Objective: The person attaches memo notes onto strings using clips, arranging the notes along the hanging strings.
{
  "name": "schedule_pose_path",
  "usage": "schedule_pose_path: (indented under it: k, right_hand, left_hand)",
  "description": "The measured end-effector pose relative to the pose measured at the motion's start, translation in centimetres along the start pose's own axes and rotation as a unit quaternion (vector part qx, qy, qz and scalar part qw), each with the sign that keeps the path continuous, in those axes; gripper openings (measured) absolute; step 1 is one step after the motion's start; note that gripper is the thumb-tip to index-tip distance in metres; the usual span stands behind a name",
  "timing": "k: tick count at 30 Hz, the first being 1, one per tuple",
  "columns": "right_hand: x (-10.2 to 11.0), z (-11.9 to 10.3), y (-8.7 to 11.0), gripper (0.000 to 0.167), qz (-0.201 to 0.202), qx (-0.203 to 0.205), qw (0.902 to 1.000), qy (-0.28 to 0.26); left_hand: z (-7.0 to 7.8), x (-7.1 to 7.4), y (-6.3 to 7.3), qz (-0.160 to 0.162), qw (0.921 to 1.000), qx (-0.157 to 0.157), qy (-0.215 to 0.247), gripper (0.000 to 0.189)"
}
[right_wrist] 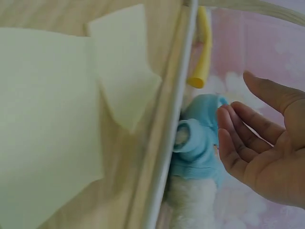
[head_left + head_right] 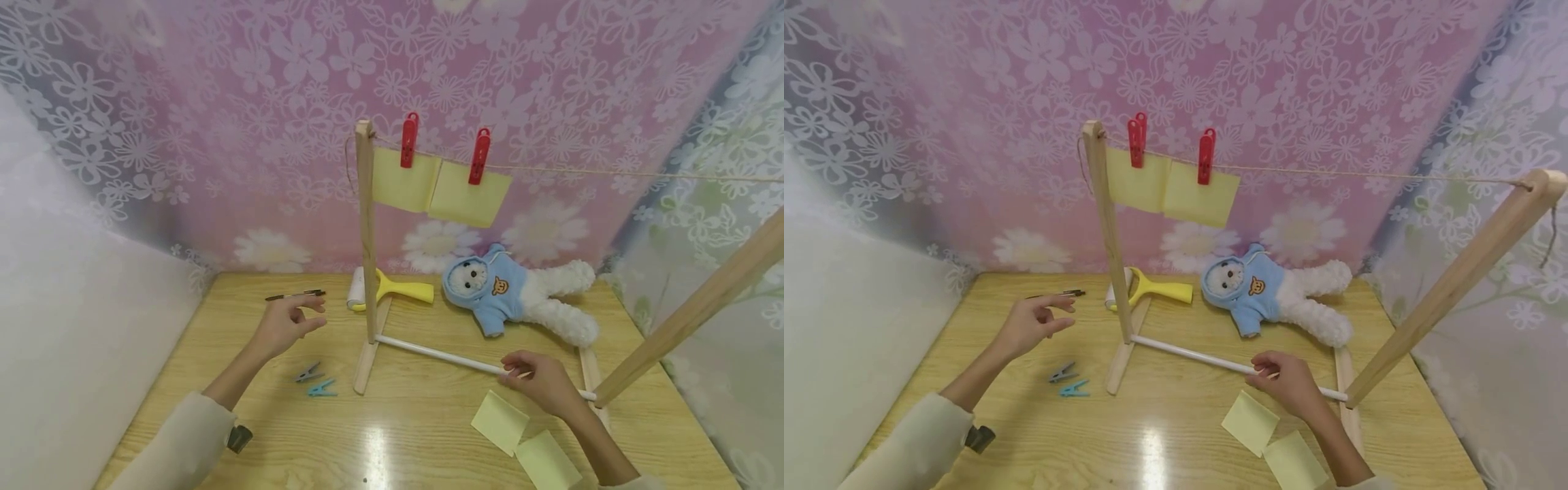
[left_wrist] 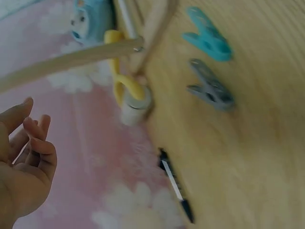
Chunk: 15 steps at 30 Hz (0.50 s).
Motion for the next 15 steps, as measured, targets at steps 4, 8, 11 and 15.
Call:
schedule_pose_path:
  k: [4, 8, 11, 15]
  right_hand:
    - [-1.1, 1.5, 0.9, 0.038, -0.035, -0.030, 0.9986, 0.024]
    - [-1.3, 2.4, 1.4, 0.041, -0.043, -0.050, 0.9968, 0.045]
    - [-1.6, 3.0, 1.7, 0.041, -0.047, -0.059, 0.9955, 0.056]
    - [-2.1, 3.8, 2.0, 0.034, -0.051, -0.067, 0.9940, 0.069]
  left_hand:
    - [-3.0, -0.5, 0.5, -0.004, 0.9995, 0.012, -0.030, 0.034]
    - [-5.5, -1.5, 1.3, -0.029, 0.9985, 0.010, -0.046, 0.030]
    - [-7.0, -2.5, 2.0, -0.057, 0.9971, 0.015, -0.048, 0.028]
    - [-8.4, -3.3, 2.9, -0.091, 0.9936, 0.028, -0.061, 0.028]
Point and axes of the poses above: each hand's wrist, its own y-axis away from the middle knuckle, its own x-axis out of the back of the hand, z = x × y, the point moved 7 cm from there along -y, towards the middle knuckle, and after that the axes turned 12 degrees about z, right-handed, at the moved point
